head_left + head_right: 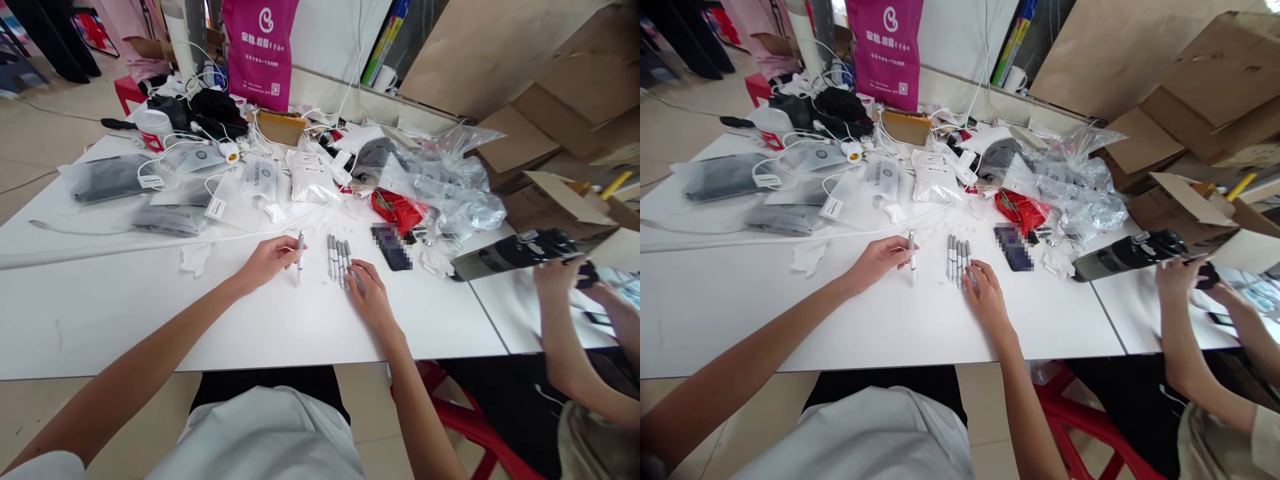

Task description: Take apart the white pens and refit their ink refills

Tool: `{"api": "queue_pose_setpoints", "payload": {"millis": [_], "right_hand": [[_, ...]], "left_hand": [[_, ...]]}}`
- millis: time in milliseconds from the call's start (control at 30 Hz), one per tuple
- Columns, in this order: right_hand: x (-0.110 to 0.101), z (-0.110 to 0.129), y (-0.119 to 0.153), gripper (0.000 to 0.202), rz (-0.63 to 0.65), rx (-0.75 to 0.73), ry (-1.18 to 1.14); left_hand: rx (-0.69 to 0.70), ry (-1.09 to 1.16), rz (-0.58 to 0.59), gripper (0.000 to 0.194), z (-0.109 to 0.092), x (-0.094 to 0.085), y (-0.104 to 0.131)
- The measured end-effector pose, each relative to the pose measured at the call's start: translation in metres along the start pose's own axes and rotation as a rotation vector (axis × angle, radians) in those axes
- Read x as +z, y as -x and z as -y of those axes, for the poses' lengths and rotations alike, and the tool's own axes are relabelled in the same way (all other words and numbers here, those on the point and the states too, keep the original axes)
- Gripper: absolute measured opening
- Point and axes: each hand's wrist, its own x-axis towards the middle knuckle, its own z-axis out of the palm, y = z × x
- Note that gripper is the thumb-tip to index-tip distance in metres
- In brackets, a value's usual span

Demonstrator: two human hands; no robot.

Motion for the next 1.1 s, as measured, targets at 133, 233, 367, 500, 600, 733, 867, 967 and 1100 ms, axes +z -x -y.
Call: {"api": "queue_pose_setpoints", "payload": {"millis": [133, 233, 367, 500, 600, 733, 867, 967, 1100], "right_hand": [[0.001, -0.003, -0.001, 0.039, 0.007, 0.055, 0.036], [0.0, -0.005, -0.004, 0.043, 0.009, 0.066, 0.081], [-0.003, 0.012, -0.016, 0.043, -0.049, -0.024, 0.091], [-0.001, 0.053, -0.048, 0.044, 0.044, -0.09, -0.215], [0.005, 0.08, -0.081, 0.041, 0.253, 0.005, -0.373], [0.017, 0.092, -0.117, 0.046, 0.473, -0.129, -0.319], [0.035, 0.08, -0.122, 0.039, 0.375, -0.176, -0.303], [0.047, 0.067, -0.113, 0.032, 0.255, -0.155, -0.358], [0.052, 0.06, -0.107, 0.029, 0.107, 0.068, -0.717]], "left_hand": [[0.03, 0.198, 0.041, 0.032, -0.001, -0.001, -0.001], [0.038, 0.25, 0.054, 0.031, -0.001, -0.002, -0.001], [0.025, 0.321, 0.018, 0.035, -0.002, -0.001, -0.001], [0.017, 0.356, -0.065, 0.041, 0.0, 0.0, -0.002], [0.07, 0.17, -0.124, 0.042, 0.001, -0.004, -0.003], [0.142, -0.174, -0.19, 0.042, 0.004, -0.019, -0.005], [0.175, -0.351, -0.249, 0.038, 0.008, -0.033, -0.009], [0.199, -0.406, -0.234, 0.034, 0.01, -0.037, -0.011], [0.165, -0.511, -0.224, 0.037, 0.009, -0.03, -0.008]]}}
